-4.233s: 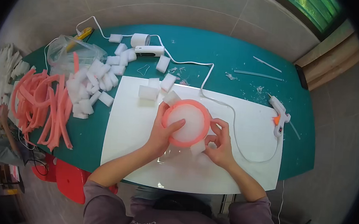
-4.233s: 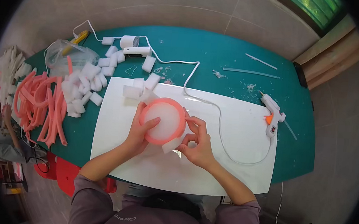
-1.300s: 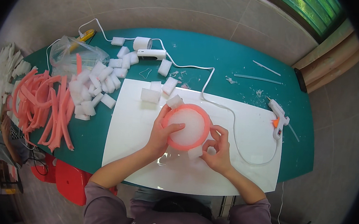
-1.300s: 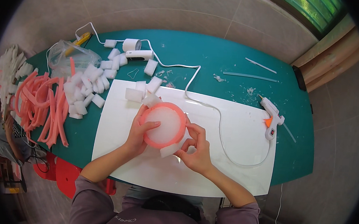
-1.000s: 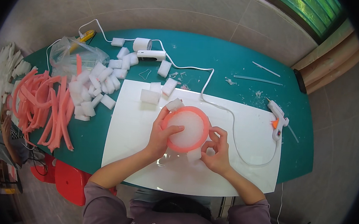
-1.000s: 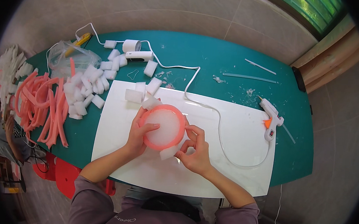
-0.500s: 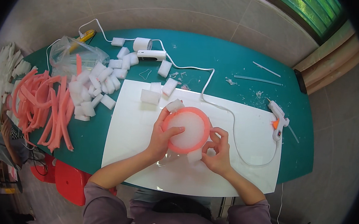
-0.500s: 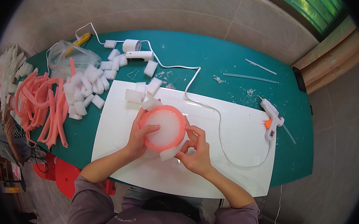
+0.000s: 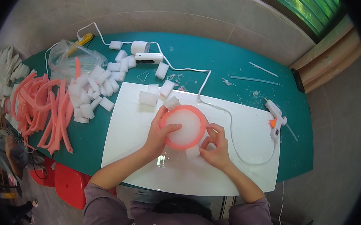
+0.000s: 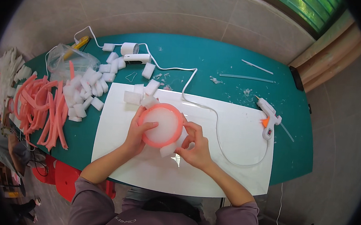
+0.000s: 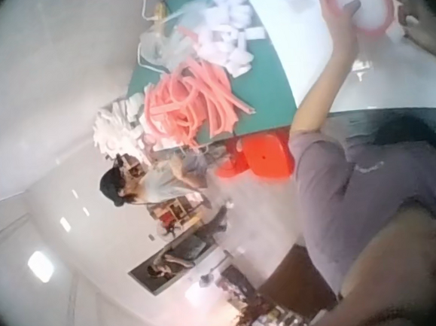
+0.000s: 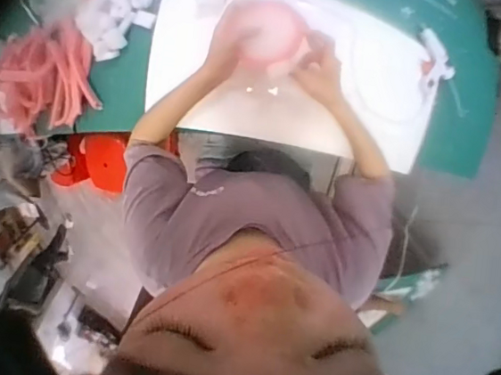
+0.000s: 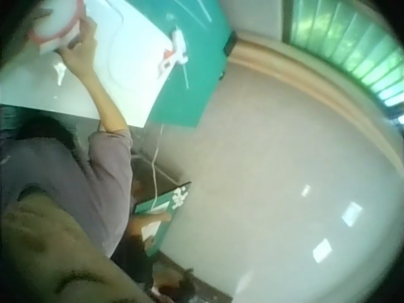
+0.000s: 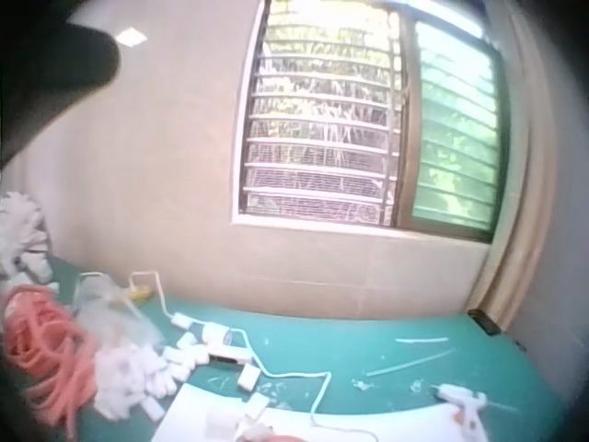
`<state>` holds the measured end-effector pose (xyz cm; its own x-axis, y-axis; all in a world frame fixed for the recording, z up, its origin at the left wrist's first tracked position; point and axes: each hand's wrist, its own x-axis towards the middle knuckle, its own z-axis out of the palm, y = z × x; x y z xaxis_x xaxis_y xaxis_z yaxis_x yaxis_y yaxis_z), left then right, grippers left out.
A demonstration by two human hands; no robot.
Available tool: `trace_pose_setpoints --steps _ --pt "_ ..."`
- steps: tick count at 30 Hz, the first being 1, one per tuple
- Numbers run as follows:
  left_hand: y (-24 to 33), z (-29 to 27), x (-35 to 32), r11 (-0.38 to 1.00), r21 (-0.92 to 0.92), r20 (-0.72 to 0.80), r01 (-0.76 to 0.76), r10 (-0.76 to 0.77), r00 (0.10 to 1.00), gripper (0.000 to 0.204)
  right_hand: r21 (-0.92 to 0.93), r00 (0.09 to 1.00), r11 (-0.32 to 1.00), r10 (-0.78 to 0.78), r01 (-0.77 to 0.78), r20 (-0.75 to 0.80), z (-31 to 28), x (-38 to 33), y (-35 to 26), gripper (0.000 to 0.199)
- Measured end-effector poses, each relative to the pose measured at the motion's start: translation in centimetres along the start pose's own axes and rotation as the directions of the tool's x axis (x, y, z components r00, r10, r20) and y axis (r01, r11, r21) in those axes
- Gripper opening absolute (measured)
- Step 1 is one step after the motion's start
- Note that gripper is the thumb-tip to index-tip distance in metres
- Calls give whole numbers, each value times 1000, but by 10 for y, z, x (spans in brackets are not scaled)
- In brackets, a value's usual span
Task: Assembling and gluing foam pieces onto a plastic circular base to create a decorative object.
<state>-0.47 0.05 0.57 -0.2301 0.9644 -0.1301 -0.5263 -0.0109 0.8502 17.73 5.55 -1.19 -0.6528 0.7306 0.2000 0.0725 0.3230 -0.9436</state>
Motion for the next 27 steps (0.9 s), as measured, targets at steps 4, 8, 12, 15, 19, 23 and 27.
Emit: trace_pose_setpoints --steps 4,8,12,15,19,23,27 --pt "7 -2 2 998 -61 -14 36 -36 999 62 -99 996 994 -27 35 81 -12 13 -22 71" --pt "9 -4 8 981 -192 -47 23 -33 998 63 -217 997 976 41 -27 63 -39 11 -45 71" --pt "12 -2 6 986 -150 -49 -72 66 997 66 -421 981 905 137 -68 136 -96 -27 -59 48" --pt "8 9 1 990 38 35 -134 132 991 69 -634 992 772 117 -56 55 -150 -73 -73 40" --pt "6 37 -3 948 265 212 -177 122 970 76 -803 939 517 3 -297 -345 -209 -150 -91 32" --pt "-11 96 -10 867 445 545 -223 -64 836 84 -397 782 792 156 -464 -603 -215 -190 -102 30" --pt "-40 164 -24 886 436 741 -160 -252 623 83 -22 797 897 381 -441 -468 -179 -192 -103 31"
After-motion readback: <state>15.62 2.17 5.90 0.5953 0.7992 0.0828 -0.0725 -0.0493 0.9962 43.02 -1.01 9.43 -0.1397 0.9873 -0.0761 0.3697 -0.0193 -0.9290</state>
